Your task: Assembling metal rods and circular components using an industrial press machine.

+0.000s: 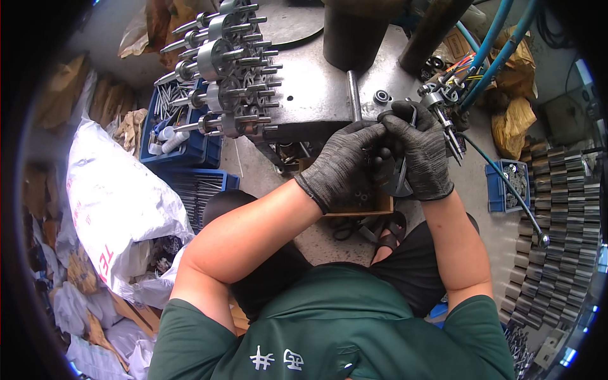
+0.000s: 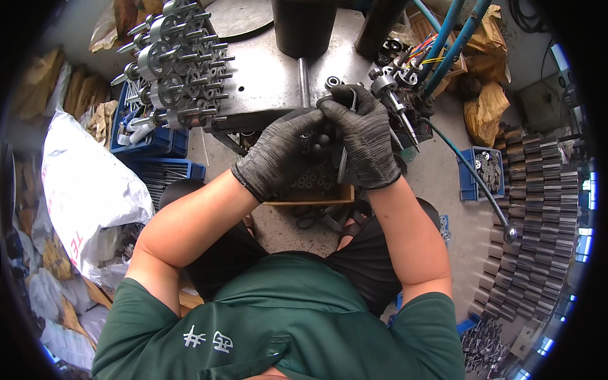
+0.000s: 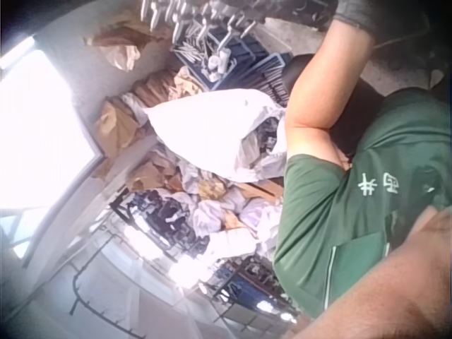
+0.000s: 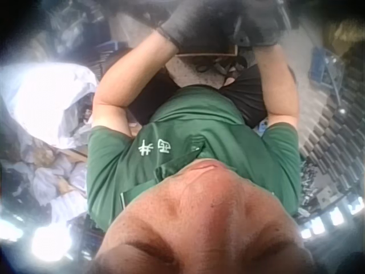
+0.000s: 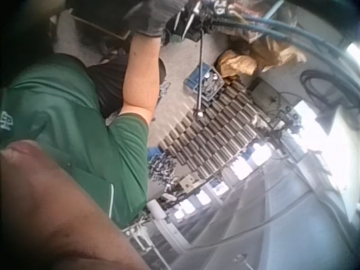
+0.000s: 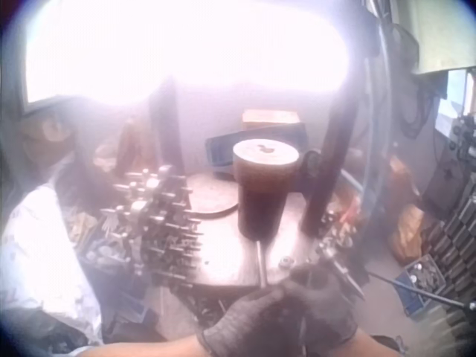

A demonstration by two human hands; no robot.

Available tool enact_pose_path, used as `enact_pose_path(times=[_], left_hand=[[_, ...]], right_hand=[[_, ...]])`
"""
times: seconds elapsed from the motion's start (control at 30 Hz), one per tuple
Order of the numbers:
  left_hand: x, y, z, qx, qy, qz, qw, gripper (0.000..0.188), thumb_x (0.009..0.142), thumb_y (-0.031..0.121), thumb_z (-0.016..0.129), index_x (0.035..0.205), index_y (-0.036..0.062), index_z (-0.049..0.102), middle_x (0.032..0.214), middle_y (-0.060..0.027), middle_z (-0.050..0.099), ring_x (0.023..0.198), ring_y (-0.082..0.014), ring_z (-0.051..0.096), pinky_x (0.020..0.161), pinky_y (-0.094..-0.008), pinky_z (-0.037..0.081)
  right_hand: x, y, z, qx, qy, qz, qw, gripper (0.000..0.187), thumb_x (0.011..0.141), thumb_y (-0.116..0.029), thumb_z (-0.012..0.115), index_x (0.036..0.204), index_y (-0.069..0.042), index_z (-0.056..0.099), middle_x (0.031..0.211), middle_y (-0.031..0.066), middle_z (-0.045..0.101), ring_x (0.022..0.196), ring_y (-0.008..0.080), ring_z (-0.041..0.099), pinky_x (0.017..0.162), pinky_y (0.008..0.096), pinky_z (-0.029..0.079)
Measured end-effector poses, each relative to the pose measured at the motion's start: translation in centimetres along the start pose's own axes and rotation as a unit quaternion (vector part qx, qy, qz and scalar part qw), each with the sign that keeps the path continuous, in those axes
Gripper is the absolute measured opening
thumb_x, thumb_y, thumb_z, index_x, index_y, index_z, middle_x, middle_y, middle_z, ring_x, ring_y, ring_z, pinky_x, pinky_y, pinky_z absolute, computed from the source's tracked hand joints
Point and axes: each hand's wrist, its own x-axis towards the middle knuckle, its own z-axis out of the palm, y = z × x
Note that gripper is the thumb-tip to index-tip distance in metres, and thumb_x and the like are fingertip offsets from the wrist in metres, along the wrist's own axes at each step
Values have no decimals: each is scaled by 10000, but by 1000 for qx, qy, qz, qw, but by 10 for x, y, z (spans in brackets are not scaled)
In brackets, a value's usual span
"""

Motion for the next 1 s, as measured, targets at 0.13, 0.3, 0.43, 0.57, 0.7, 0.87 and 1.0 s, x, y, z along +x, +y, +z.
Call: enact_pose_path(times=[0.13,0.3,0.43,0.57,0.7,0.87,1.0], left_hand=[[-4,6,-3,-2,34,24,999,120,995,180,645,1065,82,648,905,-23,666,755,-104,600,655,-244,509],[-16,18,-11,-20,84,4,996,146,979,175,645,1058,52,645,939,-26,661,804,-117,606,709,-245,519],[-25,25,-31,-32,53,3,998,170,946,145,650,1071,31,638,953,-29,654,801,-124,612,719,-245,536],[-32,29,-53,-38,46,12,998,156,952,140,622,1078,52,650,951,-27,665,821,-113,618,717,-245,526],[-44,29,-48,2,115,29,993,144,956,145,621,1065,57,656,960,-25,665,834,-108,625,710,-242,519],[-51,30,-48,45,109,49,992,135,981,153,603,1074,66,647,988,-29,669,862,-102,634,718,-233,516],[-52,30,-50,43,101,73,991,77,963,129,649,1026,83,650,968,-46,676,846,-125,652,693,-238,540]], right_hand=[[4,3,-20,110,-57,73,990,173,941,-40,669,1112,-33,651,965,62,691,647,74,594,561,211,501],[-9,-15,-15,397,15,193,897,184,973,-162,609,1107,-37,606,1123,199,675,999,289,692,918,503,572],[-35,-3,-8,381,-83,382,838,268,950,-219,616,1168,-66,585,1274,243,628,1175,389,639,1018,654,481],[-50,-9,-18,119,-199,291,928,628,925,-244,620,1501,-69,440,1340,224,588,1105,356,671,979,506,556],[-54,-9,-25,-309,-189,-11,932,830,847,-137,753,1578,-80,362,1297,161,618,1077,262,667,959,368,551],[-48,-13,-22,-471,-159,-198,845,692,763,-89,779,1415,-33,555,1158,180,640,1074,366,635,955,439,534],[-41,-14,-15,-563,-148,-324,746,579,703,-42,754,1275,-32,661,1133,184,663,1047,383,620,929,460,529]])
